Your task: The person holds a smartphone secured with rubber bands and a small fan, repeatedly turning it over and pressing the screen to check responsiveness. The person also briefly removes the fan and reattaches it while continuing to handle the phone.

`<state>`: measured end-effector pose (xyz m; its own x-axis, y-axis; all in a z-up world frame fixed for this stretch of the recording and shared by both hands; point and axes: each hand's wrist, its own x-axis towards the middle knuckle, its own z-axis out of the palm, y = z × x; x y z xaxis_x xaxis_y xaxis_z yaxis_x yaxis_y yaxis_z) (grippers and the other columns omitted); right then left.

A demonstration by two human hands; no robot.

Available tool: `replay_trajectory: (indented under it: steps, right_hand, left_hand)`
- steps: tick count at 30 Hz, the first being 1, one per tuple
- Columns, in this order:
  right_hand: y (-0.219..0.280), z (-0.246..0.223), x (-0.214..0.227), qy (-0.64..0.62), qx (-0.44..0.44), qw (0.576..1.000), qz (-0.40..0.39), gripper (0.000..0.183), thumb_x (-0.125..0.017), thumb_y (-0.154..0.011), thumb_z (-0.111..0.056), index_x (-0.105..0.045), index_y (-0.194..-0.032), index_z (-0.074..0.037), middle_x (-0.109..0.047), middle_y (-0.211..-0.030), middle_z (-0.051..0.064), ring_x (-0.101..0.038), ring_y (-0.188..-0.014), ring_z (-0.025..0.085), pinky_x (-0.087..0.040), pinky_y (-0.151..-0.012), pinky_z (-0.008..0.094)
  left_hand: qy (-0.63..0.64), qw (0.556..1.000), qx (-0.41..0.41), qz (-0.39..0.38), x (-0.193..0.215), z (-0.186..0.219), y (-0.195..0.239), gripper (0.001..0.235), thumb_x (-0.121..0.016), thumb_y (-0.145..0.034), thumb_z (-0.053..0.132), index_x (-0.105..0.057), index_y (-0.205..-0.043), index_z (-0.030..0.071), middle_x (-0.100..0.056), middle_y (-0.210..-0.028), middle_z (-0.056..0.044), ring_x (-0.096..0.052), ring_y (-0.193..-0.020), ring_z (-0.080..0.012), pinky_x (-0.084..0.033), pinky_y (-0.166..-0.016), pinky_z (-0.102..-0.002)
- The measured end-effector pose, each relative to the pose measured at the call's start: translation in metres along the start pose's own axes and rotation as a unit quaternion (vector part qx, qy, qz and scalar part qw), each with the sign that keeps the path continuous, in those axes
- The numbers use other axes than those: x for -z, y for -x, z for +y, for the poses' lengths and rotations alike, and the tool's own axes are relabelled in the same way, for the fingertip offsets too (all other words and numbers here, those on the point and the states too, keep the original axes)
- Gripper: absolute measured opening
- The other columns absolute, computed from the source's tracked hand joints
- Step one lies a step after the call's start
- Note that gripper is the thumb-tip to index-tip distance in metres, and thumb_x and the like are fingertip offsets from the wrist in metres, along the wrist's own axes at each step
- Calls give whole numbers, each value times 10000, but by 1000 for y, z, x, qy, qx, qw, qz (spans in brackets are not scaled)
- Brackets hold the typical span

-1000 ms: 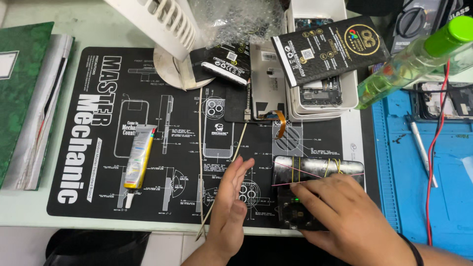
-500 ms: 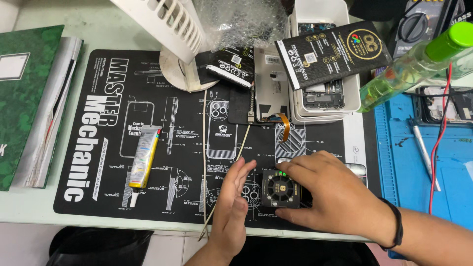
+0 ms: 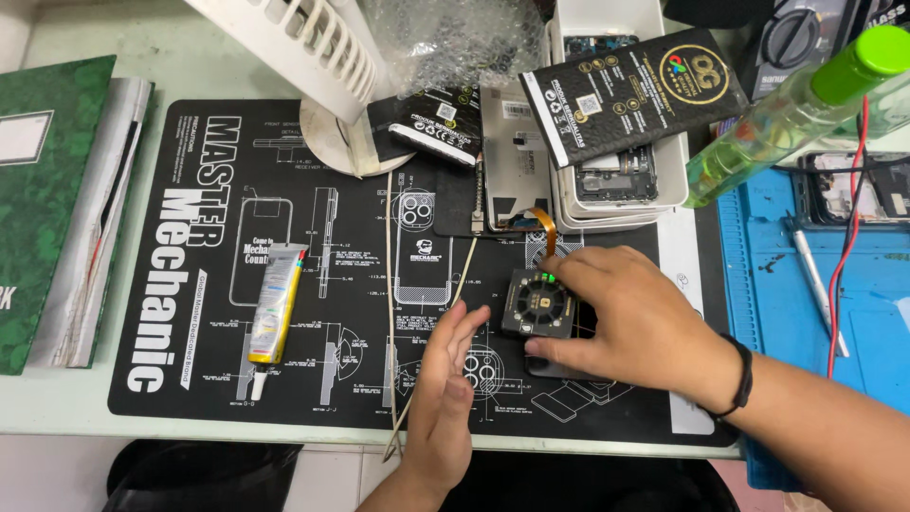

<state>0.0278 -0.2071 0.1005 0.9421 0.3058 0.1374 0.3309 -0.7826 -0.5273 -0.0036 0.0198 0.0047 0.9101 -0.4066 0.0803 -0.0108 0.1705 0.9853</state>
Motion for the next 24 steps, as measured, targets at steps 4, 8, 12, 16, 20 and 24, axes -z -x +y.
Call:
replay_trajectory:
  steps: [4, 8, 12, 16, 20, 24]
  right_hand:
    - [-1, 4, -2, -18, 32, 999, -3, 718, -873, -644, -472, -689, -1152, 2, -719, -989, 152, -668, -904, 361, -489, -847, 444]
    - [12, 21, -2, -5, -21, 1000, -6, 732, -863, -650, -480, -682, -1176, -5, -698, -946, 158, -661, -887, 362, -502, -791, 431]
    - [22, 36, 21, 7, -70, 998, -4, 768, -854, -626, -476, -667, -1197, 2, -694, -897, 143, -668, -867, 340, -515, -771, 418]
    - [25, 36, 18, 4, -119, 992, -41, 805, -888, -628, -508, -677, -1255, -49, -681, -909, 144, -664, -862, 331, -517, -761, 423]
    - [10, 35, 3, -47, -2, 999, -23, 708, -858, -682, -472, -675, -1186, -10, -701, -976, 155, -667, -944, 352, -524, -823, 423]
    - [8, 44, 4, -70, 33, 997, -11, 705, -846, -712, -461, -666, -1212, 1, -714, -1004, 146, -673, -979, 350, -523, -843, 417]
  left_hand:
    - [13, 1000, 18, 0, 0, 2, -4, 880, -345, -1063, 581, -164, -1597, -95, -338, -1624, -378, -269, -1582, -449, -117, -1275, -489]
    - [0, 1000, 3, 0, -1, -1, -2, 887, -322, -1073, 600, -163, -1600, -95, -356, -1613, -377, -301, -1577, -454, -106, -1298, -491]
    - [-7, 1000, 14, 3, 0, -1, -3, 877, -313, -1068, 593, -159, -1591, -95, -368, -1606, -371, -287, -1577, -441, -111, -1282, -495]
    - [-19, 1000, 10, -4, 0, -2, -3, 874, -298, -1073, 593, -162, -1592, -97, -372, -1599, -372, -303, -1573, -436, -120, -1291, -490]
    - [-14, 1000, 17, 13, -3, -3, -4, 892, -287, -1059, 606, -148, -1588, -100, -372, -1586, -373, -324, -1554, -432, -147, -1281, -488]
    - [-22, 999, 16, 18, -4, -3, -5, 914, -278, -1049, 621, -143, -1585, -107, -378, -1577, -372, -328, -1552, -425, -151, -1279, -490]
